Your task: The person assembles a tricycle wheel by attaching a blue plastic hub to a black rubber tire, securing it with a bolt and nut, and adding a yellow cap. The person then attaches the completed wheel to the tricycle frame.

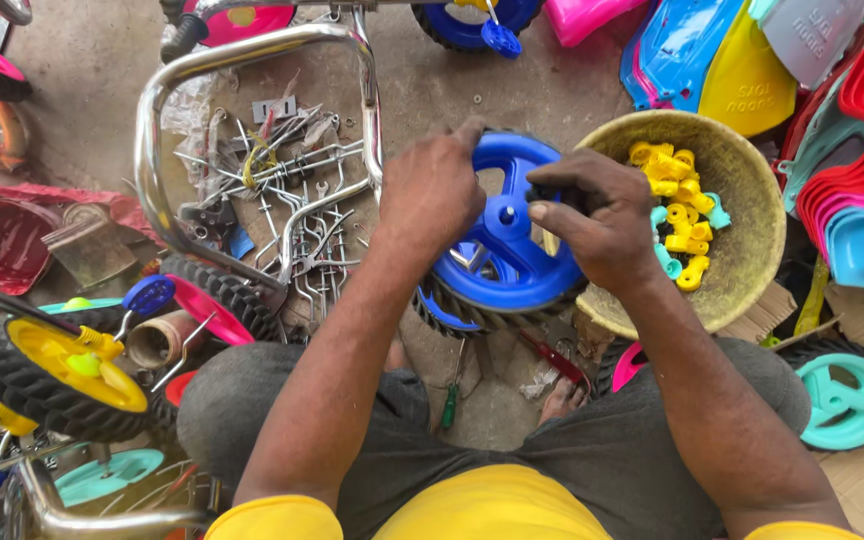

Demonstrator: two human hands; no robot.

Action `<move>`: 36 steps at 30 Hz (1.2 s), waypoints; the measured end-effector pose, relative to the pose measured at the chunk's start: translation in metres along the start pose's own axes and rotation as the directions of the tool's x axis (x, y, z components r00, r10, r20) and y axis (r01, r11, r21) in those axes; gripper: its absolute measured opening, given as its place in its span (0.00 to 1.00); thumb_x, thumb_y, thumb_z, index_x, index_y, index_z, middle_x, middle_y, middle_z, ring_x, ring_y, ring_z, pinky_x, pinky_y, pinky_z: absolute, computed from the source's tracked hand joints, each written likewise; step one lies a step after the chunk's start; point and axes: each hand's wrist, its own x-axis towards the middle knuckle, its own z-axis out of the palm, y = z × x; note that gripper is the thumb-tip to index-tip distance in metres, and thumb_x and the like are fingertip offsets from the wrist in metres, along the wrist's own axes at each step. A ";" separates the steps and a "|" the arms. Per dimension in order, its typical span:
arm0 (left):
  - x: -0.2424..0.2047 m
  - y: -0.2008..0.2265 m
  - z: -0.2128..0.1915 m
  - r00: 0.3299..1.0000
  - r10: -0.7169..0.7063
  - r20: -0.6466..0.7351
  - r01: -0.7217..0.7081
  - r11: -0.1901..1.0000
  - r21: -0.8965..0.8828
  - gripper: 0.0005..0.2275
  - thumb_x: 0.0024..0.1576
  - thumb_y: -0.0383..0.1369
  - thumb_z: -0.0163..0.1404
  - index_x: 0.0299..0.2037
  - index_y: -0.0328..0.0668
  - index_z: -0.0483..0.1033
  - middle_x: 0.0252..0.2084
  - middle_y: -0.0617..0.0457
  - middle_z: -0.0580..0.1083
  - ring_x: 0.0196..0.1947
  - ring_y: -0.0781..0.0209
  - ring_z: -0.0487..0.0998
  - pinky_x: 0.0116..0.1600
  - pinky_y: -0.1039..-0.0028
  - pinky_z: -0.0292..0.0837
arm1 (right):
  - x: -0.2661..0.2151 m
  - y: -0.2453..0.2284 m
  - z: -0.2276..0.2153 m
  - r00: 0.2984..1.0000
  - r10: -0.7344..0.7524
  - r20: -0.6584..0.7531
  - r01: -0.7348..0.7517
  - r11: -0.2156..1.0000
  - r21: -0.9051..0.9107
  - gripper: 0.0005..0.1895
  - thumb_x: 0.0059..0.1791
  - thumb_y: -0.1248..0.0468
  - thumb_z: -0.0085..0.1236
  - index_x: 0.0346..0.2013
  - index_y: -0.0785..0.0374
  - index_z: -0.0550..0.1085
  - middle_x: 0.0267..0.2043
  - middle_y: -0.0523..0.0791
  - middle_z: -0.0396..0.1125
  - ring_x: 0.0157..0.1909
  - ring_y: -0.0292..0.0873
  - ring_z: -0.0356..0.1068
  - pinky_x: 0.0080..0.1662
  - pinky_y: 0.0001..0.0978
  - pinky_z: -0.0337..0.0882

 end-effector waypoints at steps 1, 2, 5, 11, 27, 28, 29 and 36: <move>-0.001 -0.001 0.000 1.000 0.006 0.004 -0.006 1.000 -0.004 0.22 0.49 0.26 0.51 0.57 0.47 0.75 0.44 0.40 0.77 0.45 0.37 0.80 0.49 0.50 0.73 | -0.002 -0.001 0.001 1.000 -0.017 0.012 0.017 0.999 -0.038 0.16 0.43 0.69 0.67 0.45 0.67 0.80 0.39 0.43 0.73 0.32 0.33 0.65 0.37 0.24 0.64; 0.000 -0.001 0.000 1.000 0.012 -0.010 -0.012 1.000 -0.012 0.23 0.48 0.26 0.51 0.58 0.46 0.75 0.45 0.39 0.77 0.45 0.37 0.79 0.49 0.50 0.73 | -0.001 -0.002 0.001 0.999 -0.027 0.020 0.028 0.998 -0.059 0.16 0.43 0.69 0.68 0.45 0.67 0.80 0.38 0.44 0.73 0.32 0.34 0.65 0.36 0.25 0.64; 0.000 -0.001 -0.001 0.999 0.017 -0.028 -0.018 0.999 -0.030 0.25 0.47 0.26 0.51 0.59 0.46 0.75 0.46 0.37 0.78 0.47 0.38 0.79 0.51 0.51 0.73 | 0.001 -0.006 0.005 0.995 -0.090 0.048 0.095 0.989 -0.113 0.15 0.43 0.69 0.69 0.44 0.66 0.80 0.38 0.45 0.74 0.32 0.35 0.67 0.36 0.27 0.66; -0.001 -0.007 0.002 0.997 0.047 -0.068 -0.052 0.996 -0.078 0.25 0.47 0.27 0.52 0.59 0.47 0.75 0.51 0.40 0.77 0.50 0.39 0.78 0.53 0.52 0.72 | 0.004 -0.009 0.013 0.985 -0.113 0.133 0.139 0.969 -0.204 0.16 0.42 0.68 0.69 0.45 0.64 0.81 0.39 0.47 0.74 0.35 0.38 0.72 0.37 0.29 0.69; 0.001 -0.004 0.000 1.000 0.000 -0.006 0.000 0.999 -0.052 0.24 0.48 0.27 0.51 0.59 0.50 0.75 0.47 0.41 0.78 0.49 0.42 0.79 0.53 0.53 0.72 | 0.005 -0.009 0.008 0.980 -0.075 0.185 0.118 0.966 -0.232 0.11 0.43 0.69 0.65 0.41 0.63 0.81 0.37 0.46 0.71 0.35 0.37 0.70 0.39 0.28 0.69; 0.001 -0.003 0.000 1.000 0.004 -0.027 -0.006 0.998 -0.063 0.25 0.47 0.27 0.51 0.58 0.50 0.75 0.48 0.42 0.78 0.49 0.42 0.79 0.53 0.53 0.72 | 0.006 -0.008 0.008 0.976 -0.105 0.193 0.152 0.957 -0.248 0.10 0.43 0.69 0.65 0.40 0.63 0.81 0.37 0.46 0.71 0.36 0.37 0.71 0.39 0.28 0.70; 0.001 -0.003 -0.001 1.000 0.008 -0.015 -0.009 0.999 -0.052 0.25 0.47 0.27 0.51 0.59 0.50 0.75 0.47 0.41 0.78 0.50 0.42 0.79 0.53 0.53 0.72 | 0.007 -0.008 0.009 0.978 -0.084 0.192 0.131 0.960 -0.248 0.10 0.43 0.70 0.64 0.39 0.64 0.81 0.37 0.46 0.71 0.35 0.37 0.71 0.39 0.29 0.71; -0.002 -0.003 -0.004 1.000 0.015 -0.001 -0.015 0.999 -0.044 0.24 0.47 0.27 0.51 0.58 0.49 0.76 0.48 0.41 0.78 0.51 0.41 0.78 0.53 0.52 0.71 | 0.012 -0.011 0.004 0.967 0.013 0.253 0.040 0.978 -0.203 0.13 0.41 0.70 0.64 0.40 0.65 0.82 0.34 0.46 0.73 0.37 0.39 0.72 0.40 0.31 0.71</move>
